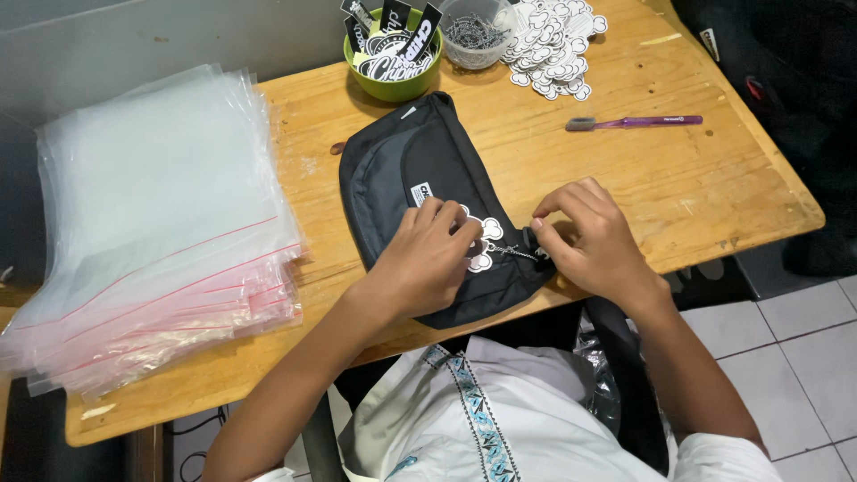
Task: The person attaches a small tag to a black pouch, then places the pouch into a clear plastic zip-top bag. They add a rectangular sticker inside the bag and seal it shut.
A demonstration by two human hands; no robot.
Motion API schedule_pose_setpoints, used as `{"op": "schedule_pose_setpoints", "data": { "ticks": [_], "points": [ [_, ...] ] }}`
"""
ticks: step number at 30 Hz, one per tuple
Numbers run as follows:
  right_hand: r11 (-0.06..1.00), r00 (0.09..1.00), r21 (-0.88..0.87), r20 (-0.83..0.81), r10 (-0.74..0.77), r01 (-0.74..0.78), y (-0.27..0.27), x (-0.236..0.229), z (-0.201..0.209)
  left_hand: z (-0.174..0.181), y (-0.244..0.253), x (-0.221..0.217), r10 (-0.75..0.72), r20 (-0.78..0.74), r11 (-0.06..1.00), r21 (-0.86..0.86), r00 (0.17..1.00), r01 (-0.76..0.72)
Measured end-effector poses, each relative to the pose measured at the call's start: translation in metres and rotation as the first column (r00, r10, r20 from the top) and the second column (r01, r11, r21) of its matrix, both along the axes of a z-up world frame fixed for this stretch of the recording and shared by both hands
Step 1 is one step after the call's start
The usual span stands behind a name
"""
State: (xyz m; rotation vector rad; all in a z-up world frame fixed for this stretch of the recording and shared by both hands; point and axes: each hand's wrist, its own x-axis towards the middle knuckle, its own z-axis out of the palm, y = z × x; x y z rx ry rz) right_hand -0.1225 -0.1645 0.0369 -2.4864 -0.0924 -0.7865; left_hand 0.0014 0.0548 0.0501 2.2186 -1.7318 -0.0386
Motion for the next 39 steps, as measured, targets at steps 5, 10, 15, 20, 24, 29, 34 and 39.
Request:
{"op": "schedule_pose_setpoints", "data": {
  "ticks": [5, 10, 15, 20, 24, 29, 34, 39],
  "points": [
    [0.985, 0.989, -0.130, -0.107, 0.099, -0.113, -0.009, 0.038, 0.020, 0.041, 0.034, -0.051, 0.034, -0.587, 0.999, 0.002, 0.809, -0.041],
    [0.935, 0.950, -0.268, -0.268, 0.161, -0.234, -0.007, 0.105, 0.028, 0.011, 0.045, -0.091, 0.191, -0.965, 0.982, 0.188, 0.180, -0.031],
    [0.912, 0.793, -0.209, -0.583, 0.173, -0.353, 0.001, 0.158, 0.015, -0.022, 0.062, -0.107, -0.180, -0.984, 0.960, -0.179, 0.016, -0.216],
    [0.918, 0.889, -0.359, -0.458, -0.013, -0.171, -0.004, 0.140, 0.020, 0.015, 0.115, -0.112, 0.029, -0.995, 0.946, -0.006, 0.100, -0.325],
    [0.947, 0.832, -0.314, -0.543, -0.118, -0.070, -0.025, 0.130, 0.018, 0.021, 0.147, -0.118, 0.141, -0.985, 0.811, 0.054, 0.104, -0.582],
    [0.970, 0.692, -0.229, -0.686, -0.224, 0.086, -0.027, 0.094, 0.036, -0.011, 0.150, -0.117, 0.072, -0.997, 0.681, 0.077, -0.037, -0.728],
    [0.940, 0.662, 0.150, -0.743, -0.097, 0.306, -0.047, 0.035, 0.032, -0.016, 0.132, -0.105, 0.150, -0.988, 0.544, 0.103, -0.025, -0.833],
    [0.642, 0.708, 0.592, -0.698, 0.105, 0.487, -0.078, -0.049, 0.035, 0.027, 0.085, -0.075, 0.152, -0.985, 0.566, 0.015, 0.087, -0.824]
  ]
}}
